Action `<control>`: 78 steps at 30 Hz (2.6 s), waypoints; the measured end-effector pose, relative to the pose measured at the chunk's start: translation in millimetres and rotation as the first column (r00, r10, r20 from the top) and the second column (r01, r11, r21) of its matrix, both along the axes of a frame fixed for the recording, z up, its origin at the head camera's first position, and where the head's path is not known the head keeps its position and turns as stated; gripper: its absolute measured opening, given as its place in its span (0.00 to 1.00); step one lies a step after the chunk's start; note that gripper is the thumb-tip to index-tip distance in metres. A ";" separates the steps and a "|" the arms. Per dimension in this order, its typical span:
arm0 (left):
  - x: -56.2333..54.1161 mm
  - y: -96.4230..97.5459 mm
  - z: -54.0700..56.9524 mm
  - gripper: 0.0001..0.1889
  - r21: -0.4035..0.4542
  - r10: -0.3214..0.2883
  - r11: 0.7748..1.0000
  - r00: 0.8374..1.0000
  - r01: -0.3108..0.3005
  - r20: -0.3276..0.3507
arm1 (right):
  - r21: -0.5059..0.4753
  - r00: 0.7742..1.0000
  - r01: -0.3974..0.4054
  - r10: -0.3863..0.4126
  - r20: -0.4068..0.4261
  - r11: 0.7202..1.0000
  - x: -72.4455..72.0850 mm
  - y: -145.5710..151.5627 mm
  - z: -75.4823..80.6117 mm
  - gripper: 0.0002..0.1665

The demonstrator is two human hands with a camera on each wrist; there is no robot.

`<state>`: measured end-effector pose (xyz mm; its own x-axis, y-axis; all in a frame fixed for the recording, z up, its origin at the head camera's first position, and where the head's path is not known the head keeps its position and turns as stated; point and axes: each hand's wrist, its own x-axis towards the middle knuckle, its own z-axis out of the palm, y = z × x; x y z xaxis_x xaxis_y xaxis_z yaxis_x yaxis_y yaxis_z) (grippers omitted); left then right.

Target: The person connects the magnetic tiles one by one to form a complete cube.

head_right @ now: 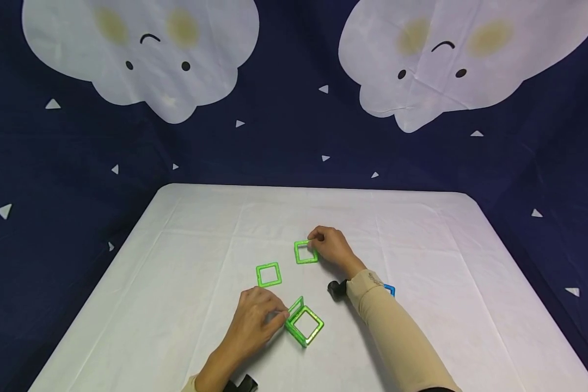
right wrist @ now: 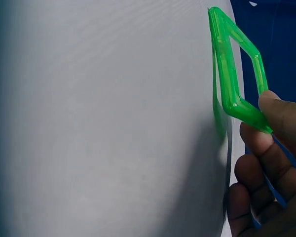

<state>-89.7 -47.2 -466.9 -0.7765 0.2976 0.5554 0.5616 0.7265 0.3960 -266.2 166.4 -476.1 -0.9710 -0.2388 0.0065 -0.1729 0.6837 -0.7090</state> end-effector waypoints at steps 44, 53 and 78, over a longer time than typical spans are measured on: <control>4.8 2.3 -1.9 0.07 0.000 0.031 1.000 0.999 -0.031 0.017 | -0.200 0.983 0.177 -0.184 -0.014 0.964 61.5 14.6 17.8 0.10; 4.9 2.5 -2.1 0.07 -0.005 0.044 0.999 0.999 -0.044 0.021 | -0.237 0.975 0.218 -0.220 0.017 0.947 81.2 15.7 17.0 0.12; 5.5 3.6 -2.2 0.03 0.019 0.051 0.998 0.997 -0.052 0.053 | -0.216 0.930 0.304 -0.338 -0.142 0.928 142.1 9.4 9.3 0.05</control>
<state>-84.3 -43.6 -469.1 -0.8189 0.2453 0.5189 0.5016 0.7453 0.4392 -124.1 175.8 -466.8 -0.9747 0.1073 0.1960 -0.0985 0.5807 -0.8082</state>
